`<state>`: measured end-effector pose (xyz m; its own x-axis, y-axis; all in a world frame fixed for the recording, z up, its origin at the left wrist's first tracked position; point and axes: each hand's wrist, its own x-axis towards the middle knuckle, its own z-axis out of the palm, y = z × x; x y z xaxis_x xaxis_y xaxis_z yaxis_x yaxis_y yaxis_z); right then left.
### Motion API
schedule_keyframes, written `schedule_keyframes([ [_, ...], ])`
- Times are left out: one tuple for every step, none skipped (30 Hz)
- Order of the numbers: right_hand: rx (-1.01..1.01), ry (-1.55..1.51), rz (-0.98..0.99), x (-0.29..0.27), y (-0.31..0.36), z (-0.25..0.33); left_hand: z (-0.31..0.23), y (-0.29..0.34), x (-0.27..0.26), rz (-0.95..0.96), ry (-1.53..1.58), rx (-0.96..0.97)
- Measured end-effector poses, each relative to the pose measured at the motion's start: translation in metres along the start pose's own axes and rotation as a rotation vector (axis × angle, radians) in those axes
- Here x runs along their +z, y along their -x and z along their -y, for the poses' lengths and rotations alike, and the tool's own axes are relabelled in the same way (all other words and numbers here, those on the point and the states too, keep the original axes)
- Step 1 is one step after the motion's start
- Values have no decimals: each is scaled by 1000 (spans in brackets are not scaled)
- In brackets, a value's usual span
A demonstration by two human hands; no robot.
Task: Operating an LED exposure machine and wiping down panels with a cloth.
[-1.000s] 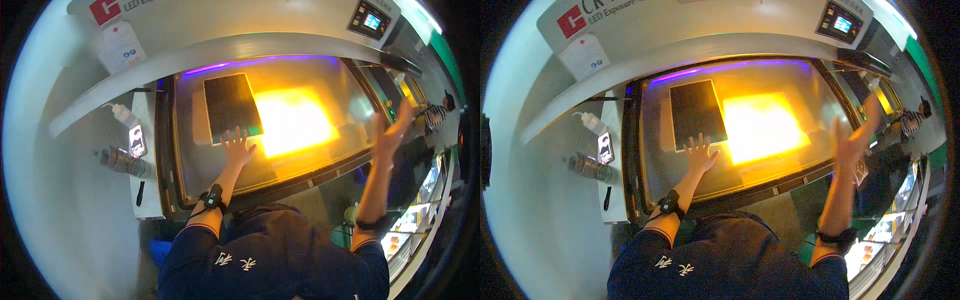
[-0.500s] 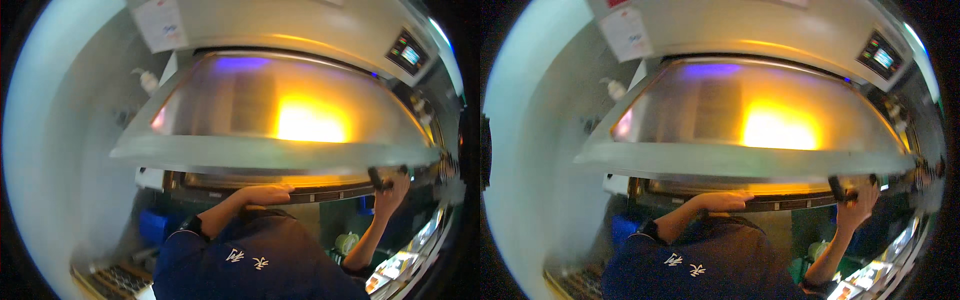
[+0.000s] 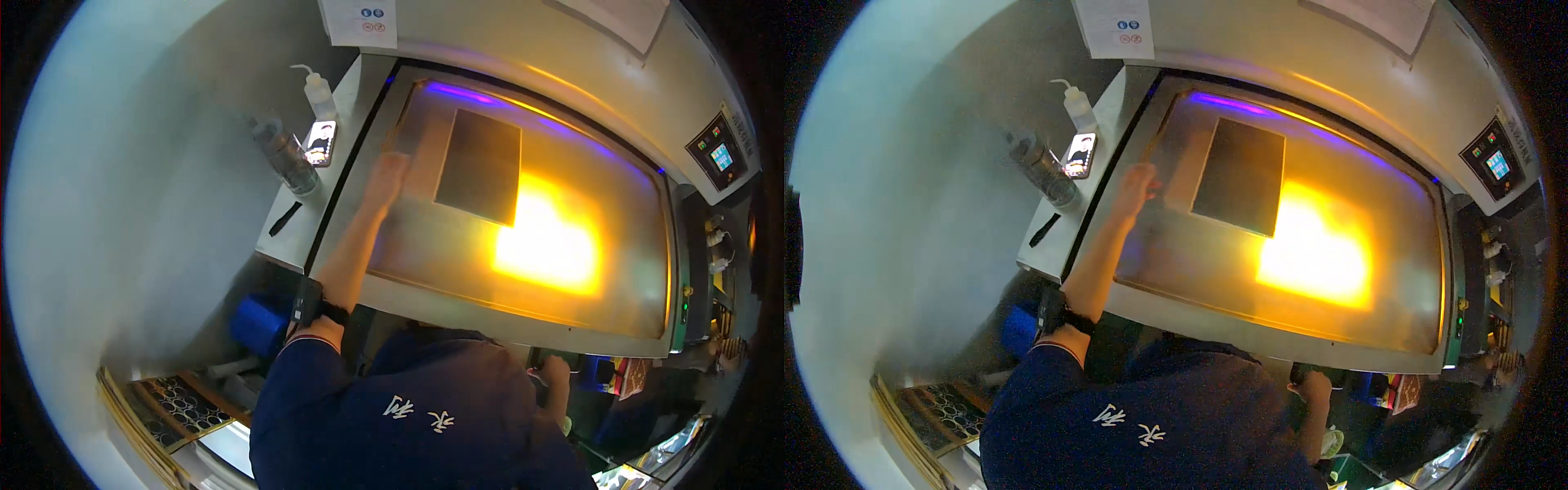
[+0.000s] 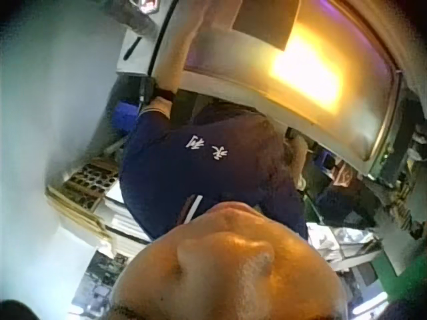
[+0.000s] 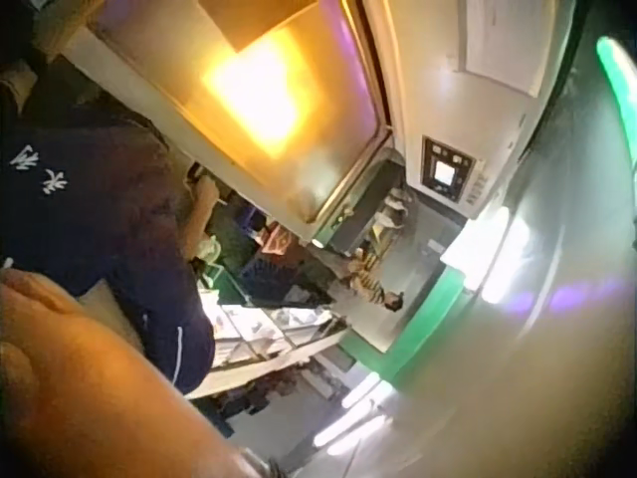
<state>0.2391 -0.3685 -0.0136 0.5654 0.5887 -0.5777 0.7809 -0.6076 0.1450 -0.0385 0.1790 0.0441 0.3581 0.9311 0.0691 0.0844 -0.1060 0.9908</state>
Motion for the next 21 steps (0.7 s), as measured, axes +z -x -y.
schedule_keyframes([
  [36,46,3,9,-2,-6,13,-14,-14,-70,11,-89],
  [9,52,1,15,-10,-8,14,-16,-37,-174,15,-186],
  [-17,46,5,27,-13,-16,14,-23,-42,-173,9,-178],
  [-45,40,11,30,-17,-15,19,-29,-47,-297,-20,-113],
  [-30,23,12,32,-13,-15,28,-42,-43,-399,-42,-47],
  [-35,-1,34,20,-7,-8,49,-53,-58,-411,-54,-47],
  [-43,-23,54,9,-7,-4,75,-68,-76,-512,-104,-43],
  [-35,-29,61,11,-9,-4,79,-79,-76,-585,-146,-44],
  [-30,-38,66,15,-9,-6,84,-88,-76,-571,-149,-48],
  [-32,-40,74,16,-10,-6,72,-85,-78,-566,-47,-141],
  [-28,-42,89,16,-12,-7,63,-83,-80,-558,55,-235],
  [-27,48,66,16,-14,-8,76,-95,-86,-552,189,-295],
  [-25,132,43,17,-11,-6,76,-104,-90,-565,252,-328],
  [-33,132,58,12,-13,-2,76,-113,-108,-500,285,-324],
  [-41,72,13,7,-14,2,80,-120,-115,-424,321,-325],
  [-28,12,-25,7,-8,2,69,-119,-93,-438,273,-230],
  [-8,11,-5,11,-1,2,53,-117,-67,-453,226,-128],
  [-25,-46,-111,12,-2,2,56,-115,-53,-392,98,44],
  [-31,-101,-211,15,-1,1,47,-103,-21,-300,-44,136],
  [-25,-98,-200,19,1,0,34,-81,17,-207,-186,232],
  [-16,-108,-179,21,-3,1,48,-63,43,40,-160,52],
])
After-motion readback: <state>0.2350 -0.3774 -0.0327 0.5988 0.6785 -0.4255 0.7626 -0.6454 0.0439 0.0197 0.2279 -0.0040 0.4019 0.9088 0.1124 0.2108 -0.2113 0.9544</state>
